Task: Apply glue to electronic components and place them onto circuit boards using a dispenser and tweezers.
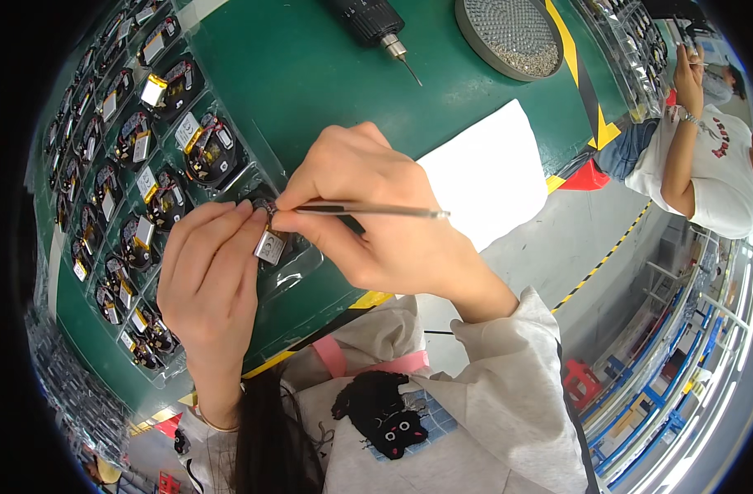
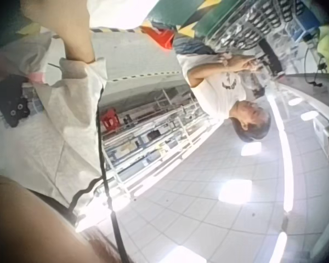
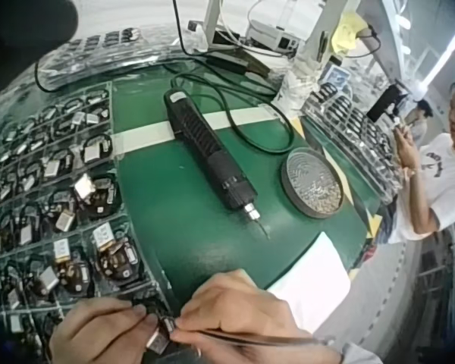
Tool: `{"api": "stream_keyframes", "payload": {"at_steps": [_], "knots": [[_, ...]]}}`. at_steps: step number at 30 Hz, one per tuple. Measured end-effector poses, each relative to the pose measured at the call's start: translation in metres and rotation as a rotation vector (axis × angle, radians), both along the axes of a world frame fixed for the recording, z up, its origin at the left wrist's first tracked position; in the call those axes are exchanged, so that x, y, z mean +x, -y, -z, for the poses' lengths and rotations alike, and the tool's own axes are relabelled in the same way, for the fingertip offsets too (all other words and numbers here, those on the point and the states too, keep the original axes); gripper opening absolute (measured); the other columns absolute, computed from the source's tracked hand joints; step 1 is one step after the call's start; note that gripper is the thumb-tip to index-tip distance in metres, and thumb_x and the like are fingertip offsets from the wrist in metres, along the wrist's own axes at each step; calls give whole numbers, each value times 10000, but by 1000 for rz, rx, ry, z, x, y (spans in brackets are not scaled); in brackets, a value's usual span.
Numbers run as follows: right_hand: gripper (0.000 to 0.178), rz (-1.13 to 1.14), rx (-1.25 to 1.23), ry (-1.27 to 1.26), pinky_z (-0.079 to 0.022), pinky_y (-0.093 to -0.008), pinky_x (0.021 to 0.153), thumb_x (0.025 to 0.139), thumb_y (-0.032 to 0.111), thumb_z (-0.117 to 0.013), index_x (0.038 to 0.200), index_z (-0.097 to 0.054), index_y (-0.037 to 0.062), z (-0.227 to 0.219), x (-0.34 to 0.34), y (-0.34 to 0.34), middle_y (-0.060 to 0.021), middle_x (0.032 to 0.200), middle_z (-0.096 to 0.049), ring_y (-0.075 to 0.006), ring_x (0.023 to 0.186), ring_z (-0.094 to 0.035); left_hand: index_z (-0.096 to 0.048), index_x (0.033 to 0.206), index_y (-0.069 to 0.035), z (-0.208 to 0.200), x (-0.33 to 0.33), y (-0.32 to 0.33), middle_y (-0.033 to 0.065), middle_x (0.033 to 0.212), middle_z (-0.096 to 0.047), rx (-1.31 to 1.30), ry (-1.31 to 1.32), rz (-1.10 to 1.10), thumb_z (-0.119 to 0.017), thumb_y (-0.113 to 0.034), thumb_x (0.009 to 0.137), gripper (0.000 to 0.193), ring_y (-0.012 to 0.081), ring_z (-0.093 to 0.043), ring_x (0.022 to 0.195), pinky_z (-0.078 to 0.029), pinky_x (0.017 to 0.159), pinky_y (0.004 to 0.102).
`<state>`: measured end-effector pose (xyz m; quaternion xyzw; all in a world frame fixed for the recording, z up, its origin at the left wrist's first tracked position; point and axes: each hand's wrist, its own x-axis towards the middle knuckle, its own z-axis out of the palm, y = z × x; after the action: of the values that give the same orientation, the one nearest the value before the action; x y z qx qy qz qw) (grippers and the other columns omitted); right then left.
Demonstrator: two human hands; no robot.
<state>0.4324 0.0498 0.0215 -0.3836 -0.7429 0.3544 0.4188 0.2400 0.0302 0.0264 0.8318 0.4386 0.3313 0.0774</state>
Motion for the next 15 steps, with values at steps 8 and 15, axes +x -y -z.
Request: {"api": "stream_keyframes", "payload": {"at_steps": [8,15], "knots": [[166,-10,59,22,-421,-314,694,721,-45,-731,825,-613,9,-1,0,-2,-86,752,-634,-206,708,-552,-669,882,39,0,1,0,90,849,-582,5,-41,8,-672,8,594,289,261,-609,818,-536,652,332],[194,63,-40,-63,-414,-282,650,777,-70,-658,918,-532,-24,0,3,0,-130,797,-598,-185,718,-531,-647,876,28,-8,3,1,91,823,-541,-73,-100,20,-664,27,625,252,253,-597,837,-523,633,319]]}}
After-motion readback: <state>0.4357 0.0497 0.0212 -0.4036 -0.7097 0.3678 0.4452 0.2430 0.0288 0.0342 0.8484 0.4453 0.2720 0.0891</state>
